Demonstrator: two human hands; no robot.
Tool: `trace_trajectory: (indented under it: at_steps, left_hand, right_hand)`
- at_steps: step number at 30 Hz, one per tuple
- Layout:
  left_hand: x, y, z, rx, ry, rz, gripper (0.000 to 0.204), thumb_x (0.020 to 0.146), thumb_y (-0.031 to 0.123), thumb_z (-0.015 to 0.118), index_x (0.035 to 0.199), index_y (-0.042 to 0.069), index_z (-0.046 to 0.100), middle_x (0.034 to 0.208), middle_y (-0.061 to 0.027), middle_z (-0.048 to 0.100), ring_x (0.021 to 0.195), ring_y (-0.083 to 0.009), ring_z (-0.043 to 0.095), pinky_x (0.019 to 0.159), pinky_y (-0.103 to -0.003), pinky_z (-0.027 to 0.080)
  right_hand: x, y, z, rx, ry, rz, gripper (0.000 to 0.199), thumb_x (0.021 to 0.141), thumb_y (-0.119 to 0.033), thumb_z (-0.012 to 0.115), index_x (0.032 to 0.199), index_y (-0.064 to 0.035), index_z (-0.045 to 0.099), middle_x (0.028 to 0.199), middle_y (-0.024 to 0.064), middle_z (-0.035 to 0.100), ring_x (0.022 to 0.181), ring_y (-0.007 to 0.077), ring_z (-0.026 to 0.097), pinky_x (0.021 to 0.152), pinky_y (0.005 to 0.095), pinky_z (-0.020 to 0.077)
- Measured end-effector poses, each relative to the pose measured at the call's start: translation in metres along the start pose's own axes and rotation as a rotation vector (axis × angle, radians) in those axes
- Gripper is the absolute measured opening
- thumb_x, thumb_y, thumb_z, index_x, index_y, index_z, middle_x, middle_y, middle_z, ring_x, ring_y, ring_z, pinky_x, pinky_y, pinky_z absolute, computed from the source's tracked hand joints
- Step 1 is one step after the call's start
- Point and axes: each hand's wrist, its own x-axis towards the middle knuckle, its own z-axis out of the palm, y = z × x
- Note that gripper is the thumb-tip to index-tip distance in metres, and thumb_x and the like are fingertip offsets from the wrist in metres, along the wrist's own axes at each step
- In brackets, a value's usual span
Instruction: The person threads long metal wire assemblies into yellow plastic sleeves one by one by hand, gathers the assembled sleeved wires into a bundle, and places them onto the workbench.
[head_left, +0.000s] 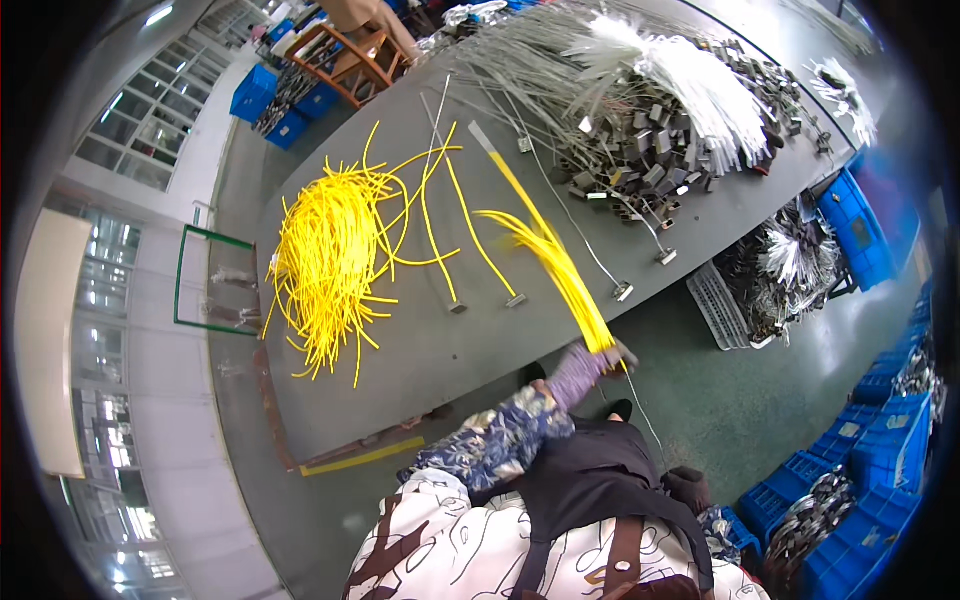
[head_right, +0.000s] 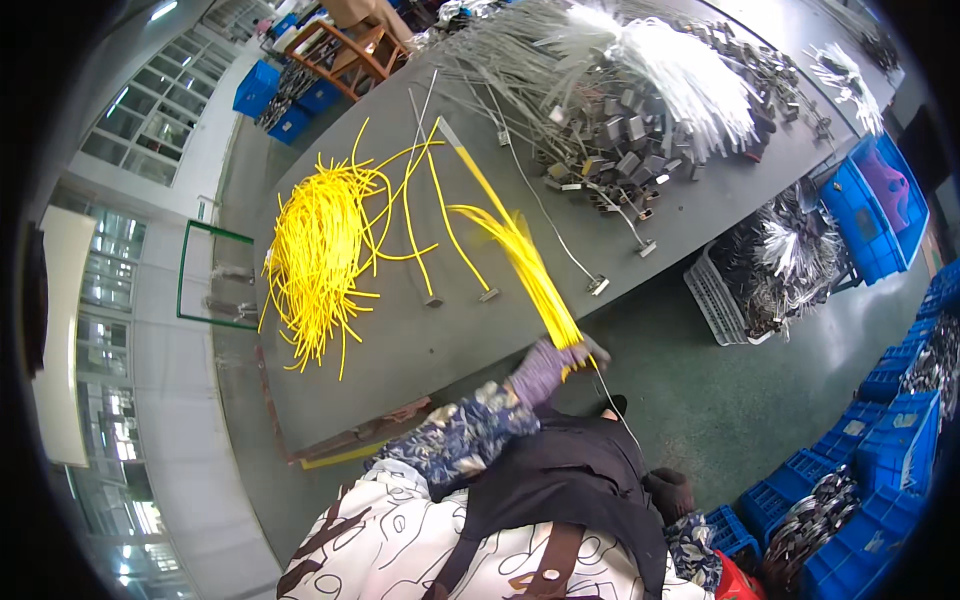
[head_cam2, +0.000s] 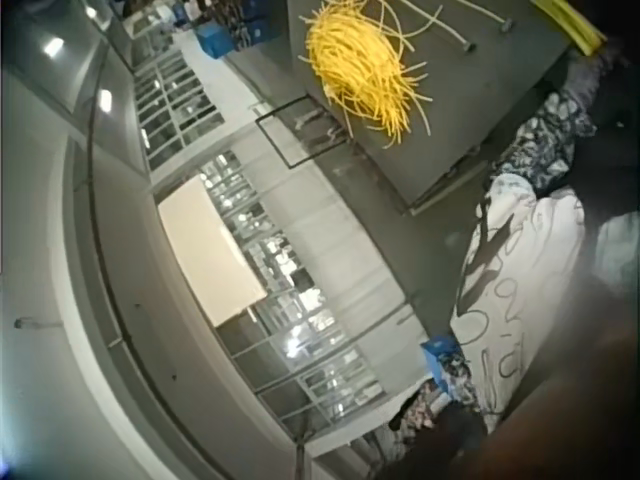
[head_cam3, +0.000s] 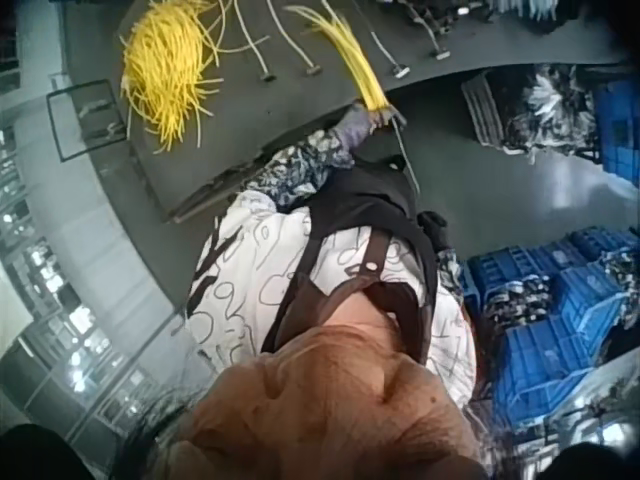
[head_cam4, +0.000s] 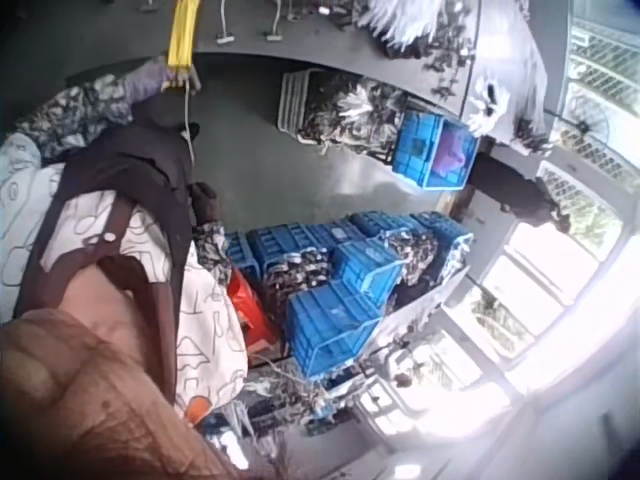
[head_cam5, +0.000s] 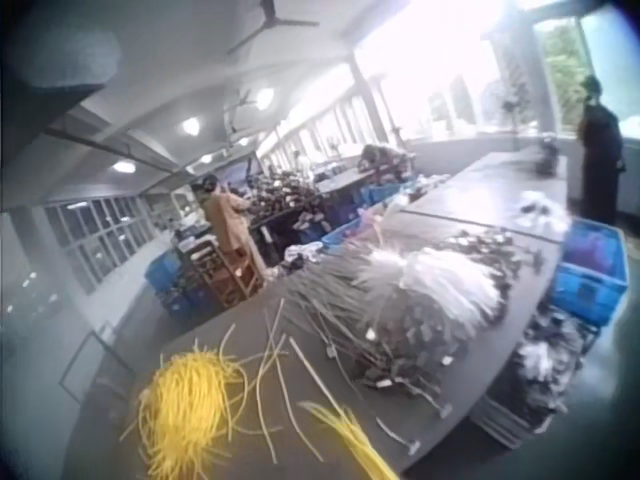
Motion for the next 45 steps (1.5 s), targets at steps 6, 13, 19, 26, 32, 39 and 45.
trace_trajectory:
  at_steps: [6,13,19,26,32,39,45]
  left_hand:
    - [0.007,0.143,-0.022,0.114,0.510,0.443,0.027,0.090,0.025,0.055,0.077,0.003,0.062,0.072,-0.0050,0.063,0.067,-0.0131,0.061,0.060,-0.027,0.050]
    - [0.016,0.117,-0.061,0.203,0.611,0.252,0.015,0.085,0.015,0.059,0.075,0.004,0.062,0.064,-0.0045,0.061,0.050,-0.0127,0.057,0.043,-0.024,0.045]
    - [0.023,0.159,-0.141,0.431,0.857,-0.121,0.027,0.089,0.029,0.056,0.068,0.011,0.053,0.053,0.0026,0.048,0.037,-0.0086,0.038,0.033,-0.023,0.028]
    - [0.018,0.082,-0.051,-0.533,0.433,0.126,0.021,0.089,0.027,0.060,0.088,0.007,0.054,0.077,-0.0080,0.060,0.062,-0.0179,0.059,0.054,-0.030,0.050]
    - [0.041,0.031,-0.058,-0.481,0.358,0.156,0.020,0.087,0.024,0.061,0.095,0.006,0.056,0.086,-0.0096,0.062,0.074,-0.0230,0.062,0.064,-0.040,0.054]
    - [0.068,0.161,-0.068,-0.109,0.356,0.531,0.021,0.088,0.022,0.060,0.096,0.003,0.057,0.091,-0.0104,0.063,0.082,-0.0219,0.063,0.074,-0.039,0.055]
    - [0.062,0.237,-0.073,-0.188,0.450,0.602,0.023,0.092,0.025,0.053,0.101,0.004,0.055,0.094,-0.0146,0.063,0.083,-0.0275,0.064,0.076,-0.044,0.056]
  right_hand:
    - [0.030,-0.015,0.009,-0.155,-0.020,-0.188,0.021,0.074,-0.021,0.066,0.080,-0.0019,0.068,0.062,0.0033,0.058,0.054,0.0108,0.049,0.051,0.0284,0.0385]
    - [0.044,-0.266,0.146,0.021,-0.307,-0.558,0.065,0.077,-0.027,0.067,0.129,0.0001,0.041,0.120,0.0166,0.053,0.105,0.0255,0.054,0.088,0.0355,0.0436]
    - [0.071,-0.312,0.138,-0.800,0.380,-0.868,0.060,0.076,-0.035,0.069,0.121,-0.0005,0.048,0.130,0.0238,0.041,0.108,0.0400,0.051,0.093,0.0431,0.0420]
    - [0.071,-0.254,0.116,-0.127,-0.146,-0.610,0.030,0.083,-0.029,0.060,0.089,0.0005,0.060,0.080,0.0113,0.062,0.074,0.0186,0.058,0.065,0.0317,0.0468]
    - [0.049,-0.022,0.030,-1.279,-0.326,-0.714,0.015,0.084,-0.019,0.055,0.087,-0.0055,0.062,0.064,0.0158,0.054,0.066,0.0290,0.060,0.061,0.0413,0.0474]
    - [-0.030,0.079,-0.040,-0.502,0.037,0.178,0.027,0.079,-0.028,0.064,0.089,-0.0034,0.067,0.071,0.0082,0.063,0.061,0.0152,0.056,0.057,0.0328,0.0462]
    - [-0.002,0.076,-0.035,-0.225,0.045,0.075,0.018,0.074,-0.018,0.065,0.081,-0.0012,0.067,0.062,0.0048,0.059,0.054,0.0131,0.051,0.050,0.0285,0.0405]
